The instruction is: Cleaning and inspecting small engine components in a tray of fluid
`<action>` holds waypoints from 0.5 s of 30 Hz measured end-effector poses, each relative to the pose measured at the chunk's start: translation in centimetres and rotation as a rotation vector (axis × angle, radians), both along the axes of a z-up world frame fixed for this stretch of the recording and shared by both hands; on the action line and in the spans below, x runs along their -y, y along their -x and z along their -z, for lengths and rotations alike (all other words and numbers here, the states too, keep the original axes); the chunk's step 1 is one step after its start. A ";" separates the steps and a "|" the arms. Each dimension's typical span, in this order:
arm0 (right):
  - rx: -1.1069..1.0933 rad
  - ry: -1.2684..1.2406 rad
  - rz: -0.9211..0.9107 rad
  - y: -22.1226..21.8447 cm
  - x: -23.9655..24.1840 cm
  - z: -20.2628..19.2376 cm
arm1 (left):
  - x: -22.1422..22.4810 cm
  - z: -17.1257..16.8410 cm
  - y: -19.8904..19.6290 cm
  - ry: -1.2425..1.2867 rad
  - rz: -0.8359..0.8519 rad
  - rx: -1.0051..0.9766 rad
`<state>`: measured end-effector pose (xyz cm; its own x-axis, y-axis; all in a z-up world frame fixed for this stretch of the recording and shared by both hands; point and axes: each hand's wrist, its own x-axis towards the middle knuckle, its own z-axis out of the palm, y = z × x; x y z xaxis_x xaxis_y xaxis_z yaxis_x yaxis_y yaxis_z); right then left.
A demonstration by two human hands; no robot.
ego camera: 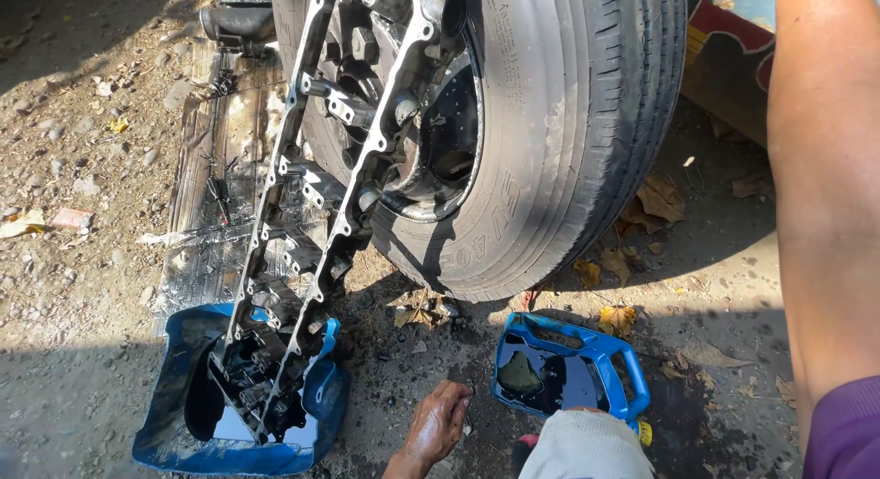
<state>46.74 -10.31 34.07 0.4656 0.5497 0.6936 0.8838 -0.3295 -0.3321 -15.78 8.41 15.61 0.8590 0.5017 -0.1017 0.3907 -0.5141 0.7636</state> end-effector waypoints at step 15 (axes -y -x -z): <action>-0.097 0.001 0.023 4.0 8.2 5.3 | -1.2 -0.4 -1.1 -0.028 0.063 -0.044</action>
<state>42.78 -18.51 28.75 0.5436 0.5387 0.6437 0.8394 -0.3502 -0.4158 -14.72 9.57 16.03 0.8839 0.4502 -0.1267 0.3899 -0.5598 0.7312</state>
